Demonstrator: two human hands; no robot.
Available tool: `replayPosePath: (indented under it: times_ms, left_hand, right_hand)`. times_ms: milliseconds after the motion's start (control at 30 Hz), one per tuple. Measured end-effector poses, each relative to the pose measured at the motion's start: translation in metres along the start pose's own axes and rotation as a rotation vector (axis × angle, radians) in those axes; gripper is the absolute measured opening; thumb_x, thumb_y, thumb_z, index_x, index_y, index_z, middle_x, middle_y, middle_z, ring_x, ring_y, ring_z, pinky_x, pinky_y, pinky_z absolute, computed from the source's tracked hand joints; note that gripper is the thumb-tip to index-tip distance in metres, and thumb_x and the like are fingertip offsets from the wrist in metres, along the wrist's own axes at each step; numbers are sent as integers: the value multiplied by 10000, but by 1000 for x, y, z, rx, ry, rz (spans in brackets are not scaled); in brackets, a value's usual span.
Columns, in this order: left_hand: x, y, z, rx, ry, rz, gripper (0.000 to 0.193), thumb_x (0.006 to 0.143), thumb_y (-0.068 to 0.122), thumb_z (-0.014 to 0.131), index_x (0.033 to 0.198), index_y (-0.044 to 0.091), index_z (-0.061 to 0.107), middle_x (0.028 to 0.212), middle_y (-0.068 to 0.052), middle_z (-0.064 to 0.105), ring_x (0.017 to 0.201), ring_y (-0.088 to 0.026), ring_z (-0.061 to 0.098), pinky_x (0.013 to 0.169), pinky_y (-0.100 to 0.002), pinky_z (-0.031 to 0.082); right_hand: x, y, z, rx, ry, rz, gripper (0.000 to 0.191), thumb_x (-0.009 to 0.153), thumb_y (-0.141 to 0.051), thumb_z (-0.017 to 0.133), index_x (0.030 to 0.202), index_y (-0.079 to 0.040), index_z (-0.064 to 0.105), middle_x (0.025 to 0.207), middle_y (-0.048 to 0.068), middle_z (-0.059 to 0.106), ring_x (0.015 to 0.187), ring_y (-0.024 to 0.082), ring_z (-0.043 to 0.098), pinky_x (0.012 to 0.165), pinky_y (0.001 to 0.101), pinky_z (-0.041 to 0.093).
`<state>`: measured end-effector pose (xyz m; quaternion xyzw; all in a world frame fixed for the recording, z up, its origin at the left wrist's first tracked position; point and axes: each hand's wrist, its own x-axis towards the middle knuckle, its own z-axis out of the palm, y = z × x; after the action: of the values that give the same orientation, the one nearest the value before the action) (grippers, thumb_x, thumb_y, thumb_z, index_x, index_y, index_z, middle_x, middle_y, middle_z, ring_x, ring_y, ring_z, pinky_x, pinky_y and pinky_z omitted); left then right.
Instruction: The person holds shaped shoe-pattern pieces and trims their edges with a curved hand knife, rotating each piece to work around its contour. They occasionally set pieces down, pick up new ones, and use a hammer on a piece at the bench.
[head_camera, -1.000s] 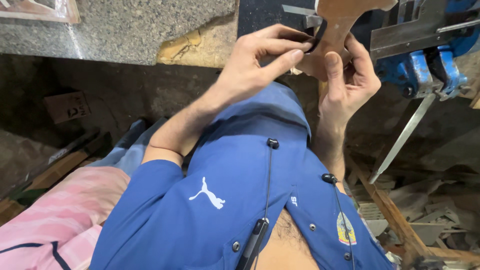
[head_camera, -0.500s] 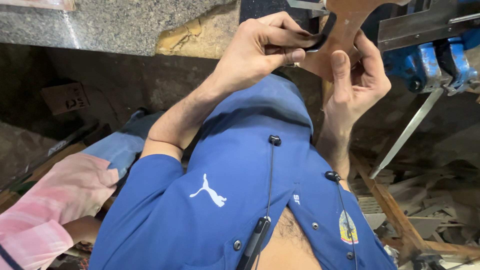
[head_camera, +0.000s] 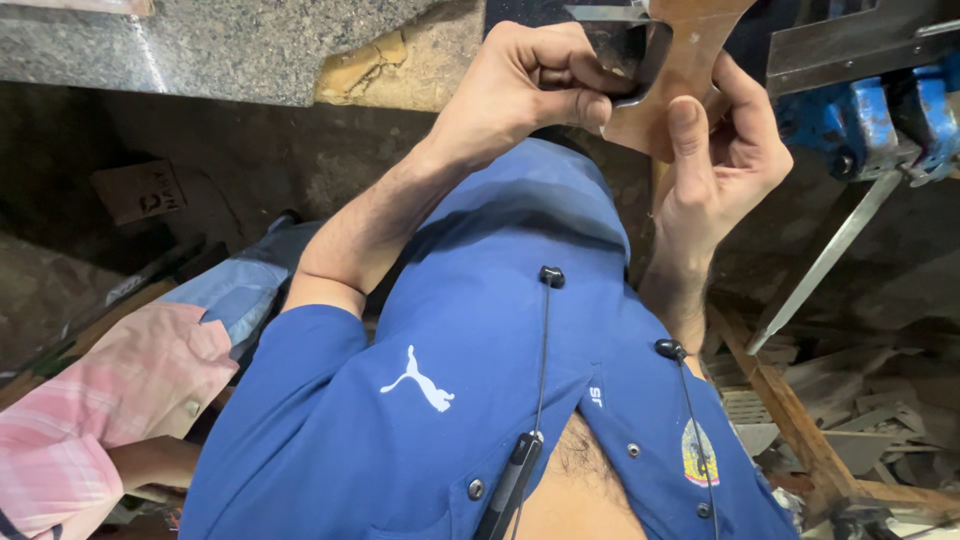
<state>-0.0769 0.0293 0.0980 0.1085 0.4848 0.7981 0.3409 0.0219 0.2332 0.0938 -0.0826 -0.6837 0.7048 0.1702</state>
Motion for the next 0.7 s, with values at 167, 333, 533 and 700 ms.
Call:
replayPosePath:
  times_ms: [167, 333, 533, 700]
  left_hand:
    - [-7, 5, 2, 229, 6, 88, 161, 942, -48, 830, 1094, -20, 784, 1112, -51, 698, 1029, -142, 706, 936, -292, 625]
    - [-14, 15, 11, 335, 15, 168, 202, 977, 29, 837, 1173, 26, 784, 1273, -48, 686, 1170, -153, 693, 1030, -300, 613]
    - [-23, 26, 17, 504, -31, 273, 235, 1062, 122, 789, 1286, 55, 764, 1427, -49, 632, 1245, -183, 658, 1105, -305, 587]
    - [-24, 31, 18, 505, -41, 273, 196, 1092, 138, 761, 1273, 67, 777, 1488, -63, 601, 1280, -183, 679, 1117, -313, 605]
  right_hand:
    - [-1, -5, 2, -10, 7, 32, 394, 1101, -123, 799, 1393, 105, 666, 959, 48, 685, 804, 64, 554, 740, 179, 389]
    - [0, -11, 2, -11, 27, 3, 376, 1098, -125, 799, 1372, 104, 679, 878, 22, 650, 746, 50, 517, 697, 171, 354]
    - [-1, -17, 6, -21, 22, 0, 377, 1102, -140, 794, 1370, 100, 680, 888, 30, 658, 761, 59, 535, 708, 176, 362]
    - [-1, -27, 9, -116, 25, 18, 377, 1105, -146, 784, 1363, 105, 671, 1040, 81, 721, 904, 95, 637, 832, 197, 472]
